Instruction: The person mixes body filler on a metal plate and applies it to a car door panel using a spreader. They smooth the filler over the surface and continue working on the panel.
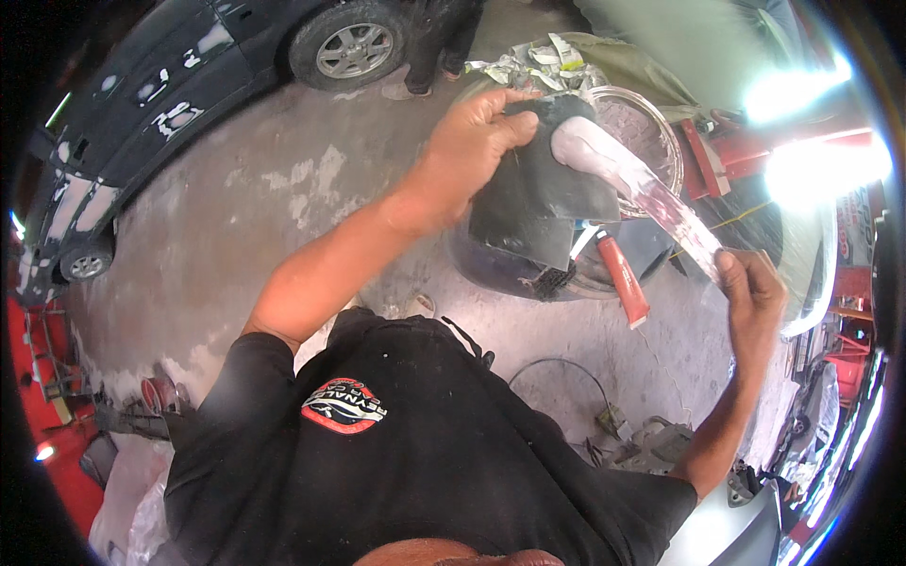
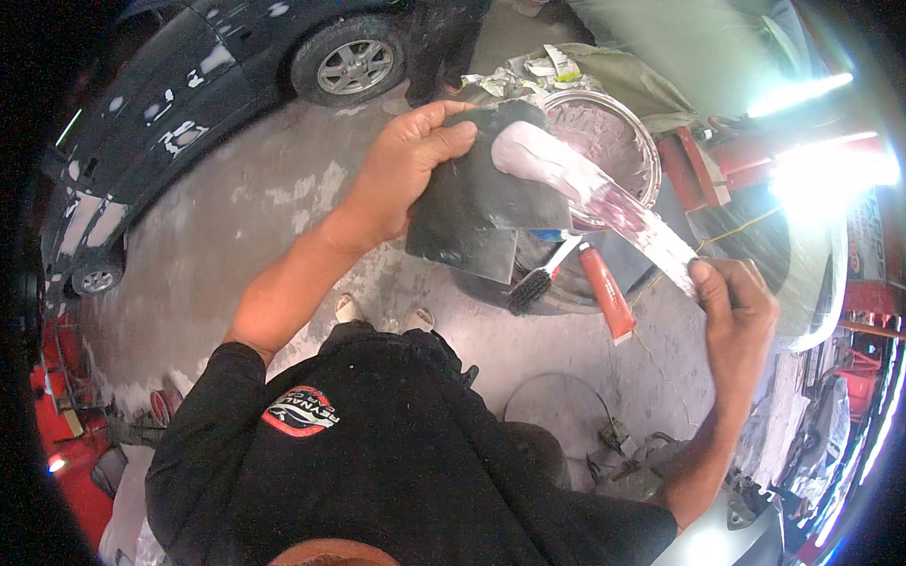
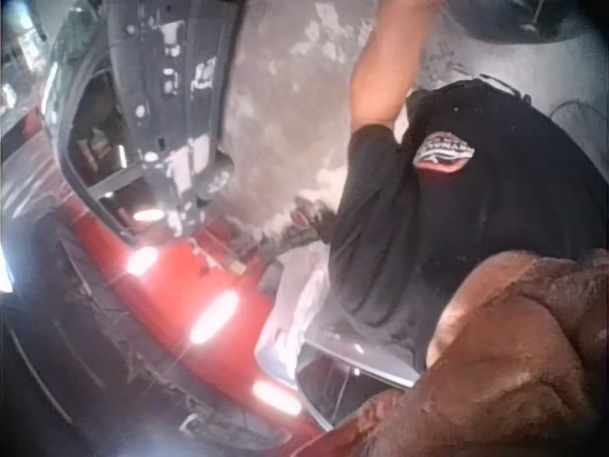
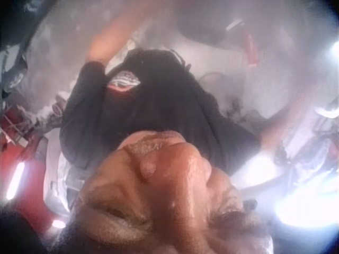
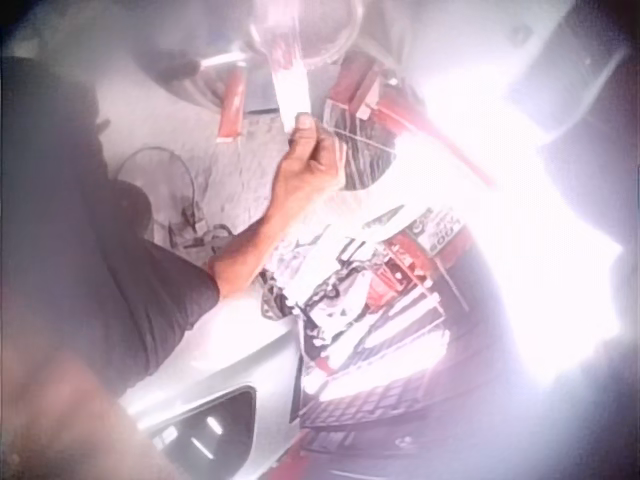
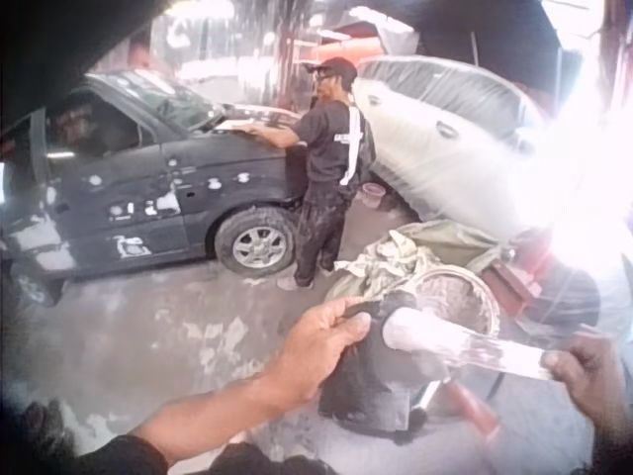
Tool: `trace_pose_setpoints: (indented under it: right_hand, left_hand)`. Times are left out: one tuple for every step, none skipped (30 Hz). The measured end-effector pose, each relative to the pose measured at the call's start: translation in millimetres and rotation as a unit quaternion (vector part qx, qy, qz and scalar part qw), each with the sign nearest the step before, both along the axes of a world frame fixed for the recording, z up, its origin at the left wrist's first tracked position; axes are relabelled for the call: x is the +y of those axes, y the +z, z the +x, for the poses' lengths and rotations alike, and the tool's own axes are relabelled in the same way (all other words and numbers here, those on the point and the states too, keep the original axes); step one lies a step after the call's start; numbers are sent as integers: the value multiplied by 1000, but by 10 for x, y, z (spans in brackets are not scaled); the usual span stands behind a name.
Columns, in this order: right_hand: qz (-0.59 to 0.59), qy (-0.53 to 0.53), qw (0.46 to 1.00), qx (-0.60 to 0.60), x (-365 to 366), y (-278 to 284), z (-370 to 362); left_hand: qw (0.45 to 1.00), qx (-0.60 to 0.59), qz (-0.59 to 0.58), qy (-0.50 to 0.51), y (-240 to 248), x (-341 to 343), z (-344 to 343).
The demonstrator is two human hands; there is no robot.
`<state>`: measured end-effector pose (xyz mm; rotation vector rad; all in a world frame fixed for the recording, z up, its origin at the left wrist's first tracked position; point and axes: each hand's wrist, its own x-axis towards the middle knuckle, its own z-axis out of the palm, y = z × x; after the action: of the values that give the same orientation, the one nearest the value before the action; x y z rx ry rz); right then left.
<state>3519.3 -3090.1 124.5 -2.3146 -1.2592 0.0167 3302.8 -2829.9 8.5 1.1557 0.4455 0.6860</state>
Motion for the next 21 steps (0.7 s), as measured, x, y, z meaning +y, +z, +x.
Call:
trace_pose_setpoints:
  right_hand:
    - [-12,19,996,-89,36,-28,-98]
    - [-29,32,992,-115,39,-30,-199]
    - [-41,51,988,-140,37,-41,-290]
    - [-53,71,982,-164,39,-53,-340]
    - [-53,88,980,-170,58,-81,-349]
    - [-55,103,977,-177,60,-114,-362]
    - [-56,118,974,-184,60,-157,-368]
    - [-84,103,970,-205,50,-219,-352]
    - [-91,105,960,-242,53,-241,-346]
    - [-98,106,950,-278,63,-256,-339]
    - [-103,109,937,-314,75,-276,-331]
    - [-89,113,930,-339,65,-293,-288]
    - [-75,117,922,-363,44,-308,-210]
    - [-61,122,912,-386,24,-300,-152]
    - [-50,123,900,-416,23,-271,-118]
    - [-39,124,886,-445,21,-236,-95]
    - [-29,125,871,-474,12,-203,-75]
    - [-11,126,861,-493,-1,-190,-46]
    - [-7,120,853,-508,-10,-163,-60]
    - [-2,113,844,-523,-24,-133,-91]
    - [4,108,835,-540,-30,-106,-114]
  left_hand:
    - [1000,-4,-23,-8,7,26,-16]
    - [999,-8,-47,-16,11,48,-23]
    - [998,-4,-62,-14,15,69,-47]
    - [997,1,-78,-12,16,89,-70]
    - [996,6,-94,-9,14,111,-93]
    - [996,11,-92,-4,10,130,-104]
    - [996,17,-91,1,5,152,-116]
    - [996,23,-89,7,-4,172,-132]
    - [995,27,-93,1,-11,199,-136]
    - [995,32,-97,-5,-20,229,-153]
    - [994,37,-100,-11,-31,249,-175]
    - [994,36,-101,-23,-38,261,-179]
    - [994,35,-102,-35,-47,270,-186]
    - [993,33,-103,-46,-54,273,-188]
    - [992,29,-109,-57,-57,275,-187]
    - [991,25,-114,-67,-62,272,-186]
    - [989,20,-120,-78,-67,267,-184]
    - [990,21,-118,-75,-79,267,-183]
    - [990,22,-117,-72,-96,265,-180]
    - [991,23,-116,-70,-107,264,-176]
    - [990,24,-115,-74,-115,275,-182]
